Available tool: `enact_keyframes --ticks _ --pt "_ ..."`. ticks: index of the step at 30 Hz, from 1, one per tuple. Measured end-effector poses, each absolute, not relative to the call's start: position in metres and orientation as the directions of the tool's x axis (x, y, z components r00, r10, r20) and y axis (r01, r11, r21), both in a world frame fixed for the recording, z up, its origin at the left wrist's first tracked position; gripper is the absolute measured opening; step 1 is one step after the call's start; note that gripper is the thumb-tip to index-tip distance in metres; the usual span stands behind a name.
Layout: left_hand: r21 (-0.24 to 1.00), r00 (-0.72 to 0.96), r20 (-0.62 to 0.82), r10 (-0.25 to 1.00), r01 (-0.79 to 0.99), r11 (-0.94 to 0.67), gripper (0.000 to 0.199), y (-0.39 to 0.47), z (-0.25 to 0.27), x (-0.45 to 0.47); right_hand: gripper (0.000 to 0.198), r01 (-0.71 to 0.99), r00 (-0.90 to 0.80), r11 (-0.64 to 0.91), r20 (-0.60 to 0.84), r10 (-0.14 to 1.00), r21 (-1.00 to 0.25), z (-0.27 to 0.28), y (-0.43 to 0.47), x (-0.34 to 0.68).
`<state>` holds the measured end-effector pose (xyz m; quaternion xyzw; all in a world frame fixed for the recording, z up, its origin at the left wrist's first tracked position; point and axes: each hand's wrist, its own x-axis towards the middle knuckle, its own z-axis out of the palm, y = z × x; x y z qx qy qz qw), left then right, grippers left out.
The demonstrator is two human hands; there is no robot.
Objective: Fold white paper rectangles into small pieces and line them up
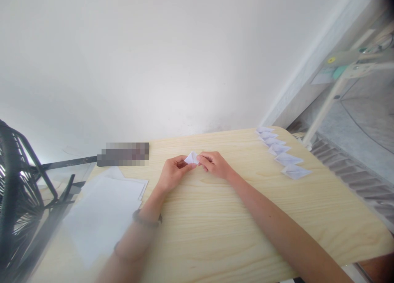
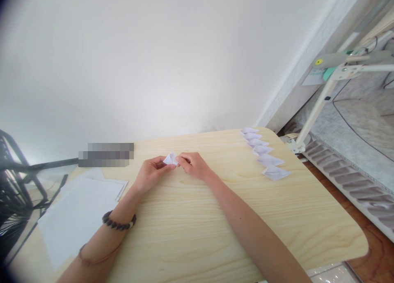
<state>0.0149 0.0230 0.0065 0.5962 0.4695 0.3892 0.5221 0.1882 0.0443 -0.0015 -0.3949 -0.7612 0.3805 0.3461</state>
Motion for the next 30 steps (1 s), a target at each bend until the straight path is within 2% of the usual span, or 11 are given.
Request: enact_keyframes --ticks 3,9,13,17,23,26,30 --pt "0.984 0.222 -0.056 0.974 0.175 0.017 0.032 0.0242 0.0046 0.0151 0.033 0.331 -0.421 0.379 0.225 0.879 -0.864 -0.0023 0.0451 0.1885" --pt "0.986 0.224 -0.002 0.975 0.165 -0.036 0.035 0.0266 0.0054 0.0147 0.031 0.351 -0.394 0.41 0.265 0.88 -0.842 -0.0021 0.0461 0.188" --pt "0.973 0.232 0.03 0.972 0.217 -0.081 0.032 0.0247 0.0108 0.0139 0.033 0.319 -0.421 0.355 0.204 0.884 -0.879 -0.0034 0.0472 0.1891" --pt "0.978 0.211 0.001 0.977 0.203 -0.045 0.032 0.0237 0.0112 0.016 0.032 0.289 -0.414 0.317 0.181 0.892 -0.903 -0.0045 0.0477 0.1896" --pt "0.998 0.179 0.01 0.984 0.066 -0.022 0.031 0.0268 0.0059 0.0172 0.032 0.356 -0.446 0.456 0.28 0.85 -0.816 -0.003 0.0455 0.1867" --pt "0.997 0.191 -0.004 0.982 0.077 -0.011 0.03 0.0285 0.0061 0.0144 0.03 0.38 -0.453 0.521 0.337 0.825 -0.764 -0.0037 0.0458 0.1854" --pt "0.995 0.218 0.006 0.976 0.096 -0.028 0.028 0.0294 0.0077 0.0119 0.027 0.368 -0.466 0.528 0.339 0.817 -0.765 -0.0043 0.046 0.1857"
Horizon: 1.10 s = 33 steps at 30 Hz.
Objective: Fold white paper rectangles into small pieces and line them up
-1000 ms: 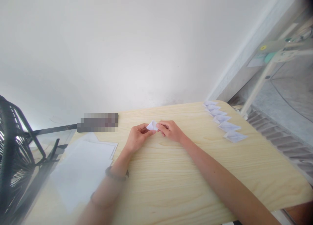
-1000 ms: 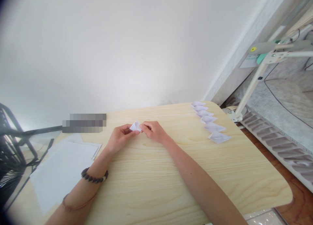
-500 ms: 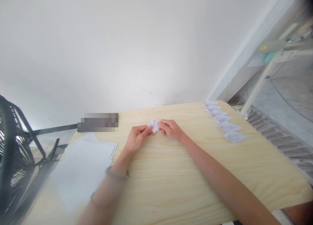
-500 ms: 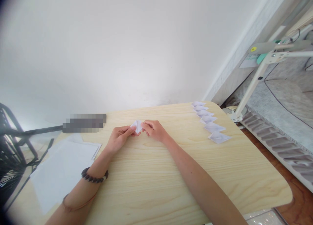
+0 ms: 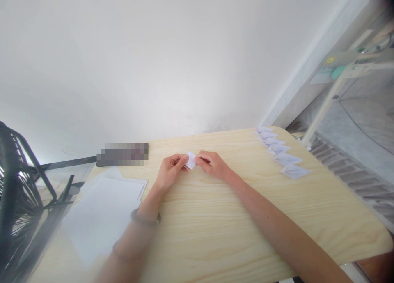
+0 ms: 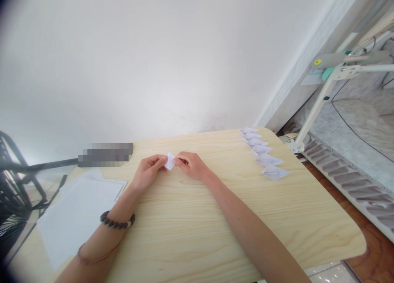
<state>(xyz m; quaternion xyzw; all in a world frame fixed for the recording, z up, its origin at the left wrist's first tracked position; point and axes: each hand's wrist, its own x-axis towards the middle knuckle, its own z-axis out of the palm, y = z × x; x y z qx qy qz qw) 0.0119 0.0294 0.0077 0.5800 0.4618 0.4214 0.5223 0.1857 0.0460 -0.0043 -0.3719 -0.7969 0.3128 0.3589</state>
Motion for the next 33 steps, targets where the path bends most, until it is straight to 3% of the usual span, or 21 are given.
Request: enact_keyframes --ticks 13,22,29,33 --pt "0.999 0.255 0.01 0.967 0.031 -0.018 0.032 0.0291 0.0021 0.0144 0.029 0.38 -0.418 0.487 0.323 0.849 -0.786 -0.0057 0.0469 0.1865" --pt "0.999 0.308 0.035 0.951 0.008 -0.04 0.027 0.0273 -0.001 0.0139 0.034 0.352 -0.485 0.402 0.202 0.851 -0.845 -0.0029 0.0471 0.1909" --pt "0.996 0.155 0.038 0.987 0.073 -0.05 0.03 0.0277 0.0 0.0168 0.025 0.347 -0.396 0.486 0.344 0.851 -0.802 -0.0038 0.0462 0.1869" --pt "0.98 0.158 0.026 0.987 0.191 -0.057 0.03 0.0279 0.0019 0.017 0.017 0.346 -0.362 0.52 0.401 0.842 -0.781 -0.0028 0.0451 0.1854"
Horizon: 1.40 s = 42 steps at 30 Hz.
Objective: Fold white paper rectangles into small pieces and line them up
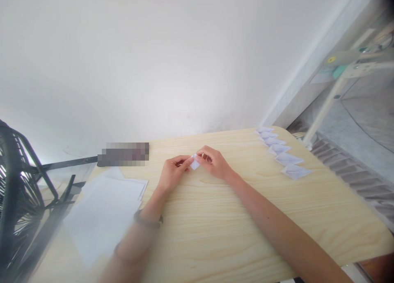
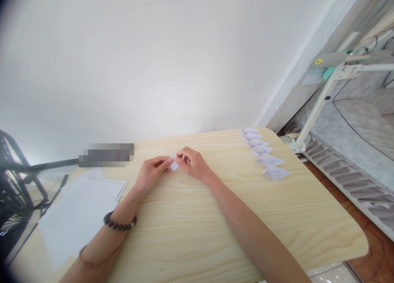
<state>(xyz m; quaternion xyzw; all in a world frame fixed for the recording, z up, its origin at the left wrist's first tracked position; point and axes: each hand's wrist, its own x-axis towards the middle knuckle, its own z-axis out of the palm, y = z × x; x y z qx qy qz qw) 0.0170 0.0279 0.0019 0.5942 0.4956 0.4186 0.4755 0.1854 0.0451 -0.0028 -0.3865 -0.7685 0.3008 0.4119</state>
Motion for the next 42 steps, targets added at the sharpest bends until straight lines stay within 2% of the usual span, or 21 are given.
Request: enact_keyframes --ticks 9,15,19,23,33,39,42 --pt "0.975 0.194 0.01 0.981 0.216 -0.053 0.031 0.026 0.004 0.019 0.021 0.374 -0.347 0.526 0.411 0.843 -0.764 -0.004 0.047 0.186" --pt "0.995 0.19 0.079 0.979 0.052 -0.09 0.028 0.025 0.0 0.019 0.021 0.365 -0.276 0.439 0.355 0.893 -0.821 -0.006 0.048 0.186" --pt "0.991 0.237 0.075 0.969 0.087 -0.098 0.02 0.025 -0.004 0.018 0.021 0.298 -0.242 0.352 0.287 0.927 -0.887 -0.01 0.05 0.187" --pt "0.989 0.195 0.072 0.978 0.115 -0.096 0.021 0.027 -0.005 0.016 0.021 0.195 -0.237 0.3 0.252 0.938 -0.934 -0.015 0.052 0.186" --pt "0.995 0.146 0.051 0.988 0.078 -0.063 0.024 0.028 -0.004 0.017 0.022 0.211 -0.277 0.301 0.238 0.931 -0.93 -0.013 0.052 0.188" --pt "0.996 0.184 0.067 0.981 0.039 -0.076 0.028 0.028 -0.002 0.018 0.022 0.272 -0.25 0.353 0.289 0.924 -0.895 -0.011 0.05 0.186" --pt "0.994 0.186 0.058 0.981 0.076 -0.073 0.028 0.028 -0.002 0.018 0.022 0.299 -0.282 0.386 0.306 0.909 -0.873 -0.009 0.048 0.185"
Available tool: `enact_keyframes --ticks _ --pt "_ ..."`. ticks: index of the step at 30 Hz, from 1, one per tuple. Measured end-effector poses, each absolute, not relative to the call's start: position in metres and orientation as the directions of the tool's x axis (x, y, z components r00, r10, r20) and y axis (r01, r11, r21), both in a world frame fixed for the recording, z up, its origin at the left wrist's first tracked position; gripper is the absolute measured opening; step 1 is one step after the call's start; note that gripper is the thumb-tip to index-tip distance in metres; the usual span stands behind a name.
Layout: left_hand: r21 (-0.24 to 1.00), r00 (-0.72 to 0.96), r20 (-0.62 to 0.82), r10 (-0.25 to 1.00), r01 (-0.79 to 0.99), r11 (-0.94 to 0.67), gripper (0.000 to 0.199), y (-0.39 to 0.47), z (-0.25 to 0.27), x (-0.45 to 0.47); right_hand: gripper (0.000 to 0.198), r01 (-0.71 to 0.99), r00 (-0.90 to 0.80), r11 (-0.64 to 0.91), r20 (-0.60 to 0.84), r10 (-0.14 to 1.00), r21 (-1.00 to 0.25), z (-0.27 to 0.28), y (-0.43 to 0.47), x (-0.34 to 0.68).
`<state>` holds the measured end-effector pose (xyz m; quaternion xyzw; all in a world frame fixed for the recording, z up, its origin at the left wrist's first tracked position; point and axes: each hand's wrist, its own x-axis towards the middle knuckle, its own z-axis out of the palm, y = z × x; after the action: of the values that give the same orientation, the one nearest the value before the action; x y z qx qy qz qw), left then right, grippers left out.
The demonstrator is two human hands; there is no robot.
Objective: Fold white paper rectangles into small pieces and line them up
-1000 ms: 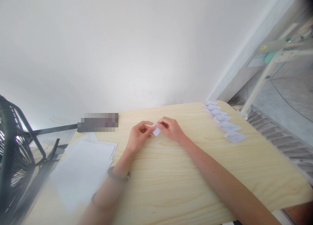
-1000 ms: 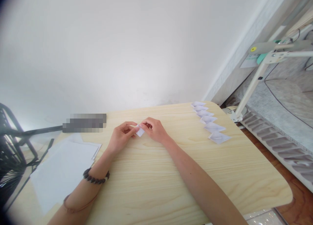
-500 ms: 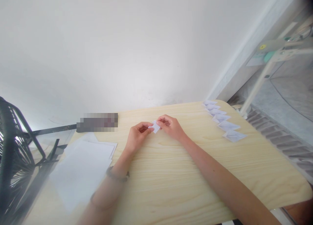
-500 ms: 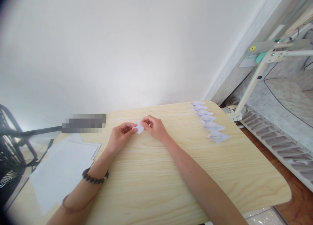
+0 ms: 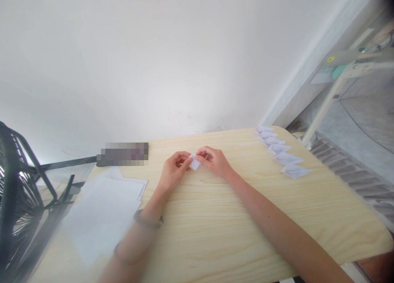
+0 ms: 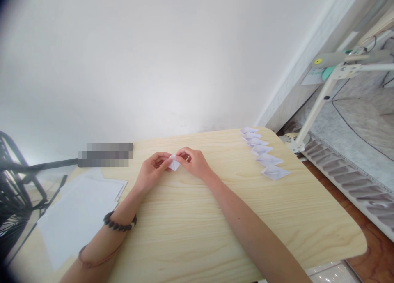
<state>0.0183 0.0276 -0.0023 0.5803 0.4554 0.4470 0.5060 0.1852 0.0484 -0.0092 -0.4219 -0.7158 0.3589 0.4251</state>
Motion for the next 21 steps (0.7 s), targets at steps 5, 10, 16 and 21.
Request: enact_keyframes --ticks 5,10,16,21 --pt "0.979 0.193 0.086 0.977 0.165 -0.119 0.026 0.0256 -0.0025 0.0183 0.021 0.333 -0.323 0.411 0.307 0.895 -0.849 -0.0069 0.0462 0.1853" --pt "0.964 0.186 0.104 0.977 0.225 -0.145 0.026 0.024 -0.0013 0.0191 0.022 0.362 -0.401 0.488 0.341 0.851 -0.794 -0.0051 0.0446 0.1851" --pt "0.973 0.155 0.094 0.983 0.196 -0.124 0.027 0.024 -0.0006 0.0216 0.022 0.39 -0.381 0.525 0.387 0.84 -0.756 -0.0049 0.0447 0.1827" --pt "0.99 0.122 0.059 0.991 0.12 -0.073 0.029 0.0259 0.0003 0.0213 0.021 0.406 -0.3 0.506 0.412 0.86 -0.761 -0.0049 0.0449 0.1827"
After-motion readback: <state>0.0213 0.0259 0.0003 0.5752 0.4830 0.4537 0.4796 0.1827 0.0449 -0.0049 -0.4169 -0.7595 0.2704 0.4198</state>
